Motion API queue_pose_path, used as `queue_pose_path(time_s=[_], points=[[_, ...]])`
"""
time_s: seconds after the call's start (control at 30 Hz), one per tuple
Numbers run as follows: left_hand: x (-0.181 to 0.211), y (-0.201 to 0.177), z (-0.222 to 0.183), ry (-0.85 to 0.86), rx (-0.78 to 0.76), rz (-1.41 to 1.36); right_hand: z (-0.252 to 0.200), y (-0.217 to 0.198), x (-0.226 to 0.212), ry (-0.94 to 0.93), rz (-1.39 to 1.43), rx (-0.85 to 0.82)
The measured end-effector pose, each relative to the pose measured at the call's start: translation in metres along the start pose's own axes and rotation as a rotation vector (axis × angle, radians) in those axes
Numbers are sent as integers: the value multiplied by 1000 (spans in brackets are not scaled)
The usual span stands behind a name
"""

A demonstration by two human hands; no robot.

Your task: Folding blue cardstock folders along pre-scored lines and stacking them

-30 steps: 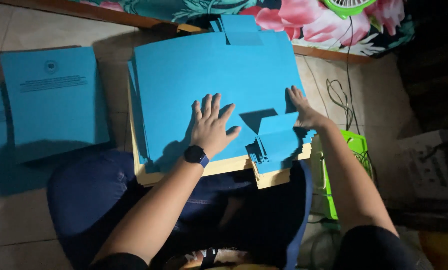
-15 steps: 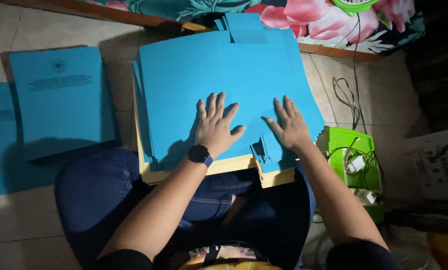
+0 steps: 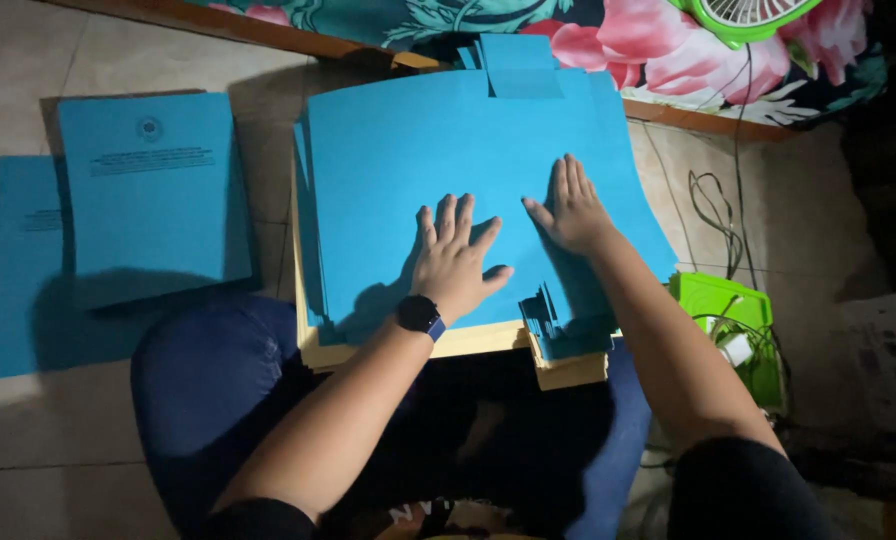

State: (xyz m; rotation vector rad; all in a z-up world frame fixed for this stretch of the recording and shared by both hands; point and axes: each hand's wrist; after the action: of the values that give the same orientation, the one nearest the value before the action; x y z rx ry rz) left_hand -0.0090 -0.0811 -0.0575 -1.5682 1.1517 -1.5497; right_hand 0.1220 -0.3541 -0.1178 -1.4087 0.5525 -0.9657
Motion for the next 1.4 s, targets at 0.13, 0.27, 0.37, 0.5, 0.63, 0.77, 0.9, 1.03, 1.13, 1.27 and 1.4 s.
queue_pose_path(time_s=[0.13, 0.27, 0.37, 0.5, 0.63, 0.77, 0.9, 1.03, 1.13, 1.27, 1.4], points=[[2, -6, -5, 0, 24, 40, 73, 13, 9, 28, 84, -95], [-1, -2, -2, 14, 50, 32, 135, -14, -2, 82, 242, -230], [-6, 20, 3, 72, 229, -38, 164, 3, 5, 94, 271, -193], [-11, 45, 13, 127, 425, -85, 182, 10, -1, 50, 223, -26], [-11, 46, 13, 131, 415, -74, 184, 5, 5, -78, 254, -1], [-10, 50, 14, 109, 352, -102, 195, 29, 6, -44, 121, 118], [-7, 31, 7, 106, 427, -158, 186, 5, 1, -128, 187, 94], [-9, 43, 13, 122, 365, -88, 179, -1, 1, 51, 209, 44], [-12, 53, 15, 104, 423, 0, 173, -3, 6, 190, 208, 14], [-8, 43, 10, 90, 426, -37, 142, -3, 33, 292, 235, -75], [2, -4, 0, -7, 21, -37, 90, -31, 44, 365, 249, -297]])
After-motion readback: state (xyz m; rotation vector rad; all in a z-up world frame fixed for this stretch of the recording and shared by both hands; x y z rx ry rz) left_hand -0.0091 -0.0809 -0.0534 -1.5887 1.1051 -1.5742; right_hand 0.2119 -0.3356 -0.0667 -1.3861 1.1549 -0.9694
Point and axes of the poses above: each hand's wrist, its own z-axis towards the middle knuckle, its own y-axis out of the palm, x = y × z, and after that the axes turned 14 degrees about -y, right-handed
